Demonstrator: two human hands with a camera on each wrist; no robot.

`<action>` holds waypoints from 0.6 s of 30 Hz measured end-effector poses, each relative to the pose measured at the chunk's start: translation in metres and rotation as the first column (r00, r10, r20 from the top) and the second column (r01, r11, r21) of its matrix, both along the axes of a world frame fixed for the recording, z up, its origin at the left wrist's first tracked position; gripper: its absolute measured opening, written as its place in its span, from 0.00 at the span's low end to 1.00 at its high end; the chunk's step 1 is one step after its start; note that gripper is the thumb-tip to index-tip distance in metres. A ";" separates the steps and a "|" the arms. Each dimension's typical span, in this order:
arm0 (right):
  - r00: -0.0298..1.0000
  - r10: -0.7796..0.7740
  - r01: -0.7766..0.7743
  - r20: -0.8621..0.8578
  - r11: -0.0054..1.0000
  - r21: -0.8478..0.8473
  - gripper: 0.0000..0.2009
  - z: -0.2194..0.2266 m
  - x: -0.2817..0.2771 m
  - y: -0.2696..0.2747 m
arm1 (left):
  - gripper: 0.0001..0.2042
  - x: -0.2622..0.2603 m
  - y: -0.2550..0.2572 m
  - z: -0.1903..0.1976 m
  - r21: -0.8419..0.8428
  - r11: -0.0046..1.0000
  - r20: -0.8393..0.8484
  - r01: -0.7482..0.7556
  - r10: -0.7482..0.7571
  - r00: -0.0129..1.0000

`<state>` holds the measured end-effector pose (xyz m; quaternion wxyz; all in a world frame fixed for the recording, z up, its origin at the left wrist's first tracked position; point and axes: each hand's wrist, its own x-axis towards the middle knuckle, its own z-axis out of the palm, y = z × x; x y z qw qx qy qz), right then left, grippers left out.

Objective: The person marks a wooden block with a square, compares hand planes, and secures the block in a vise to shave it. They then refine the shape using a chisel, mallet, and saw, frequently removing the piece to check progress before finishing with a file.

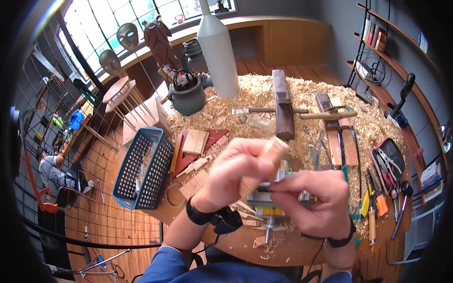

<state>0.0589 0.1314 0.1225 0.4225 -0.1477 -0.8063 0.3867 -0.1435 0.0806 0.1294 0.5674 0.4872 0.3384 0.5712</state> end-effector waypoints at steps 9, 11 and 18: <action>0.991 0.055 -0.084 -0.123 0.965 -0.248 0.07 -0.003 0.011 0.006 | 0.15 0.004 0.018 -0.003 0.116 0.971 -0.082 0.207 -0.198 0.977; 0.992 0.048 -0.070 -0.117 0.979 -0.194 0.09 -0.007 0.014 0.008 | 0.17 0.003 0.015 -0.004 0.154 0.970 -0.257 0.186 -0.143 0.956; 0.928 -0.253 0.126 -0.274 0.904 -0.409 0.20 -0.011 0.008 -0.004 | 0.10 0.003 0.016 -0.008 0.255 0.950 -0.426 0.181 -0.058 0.903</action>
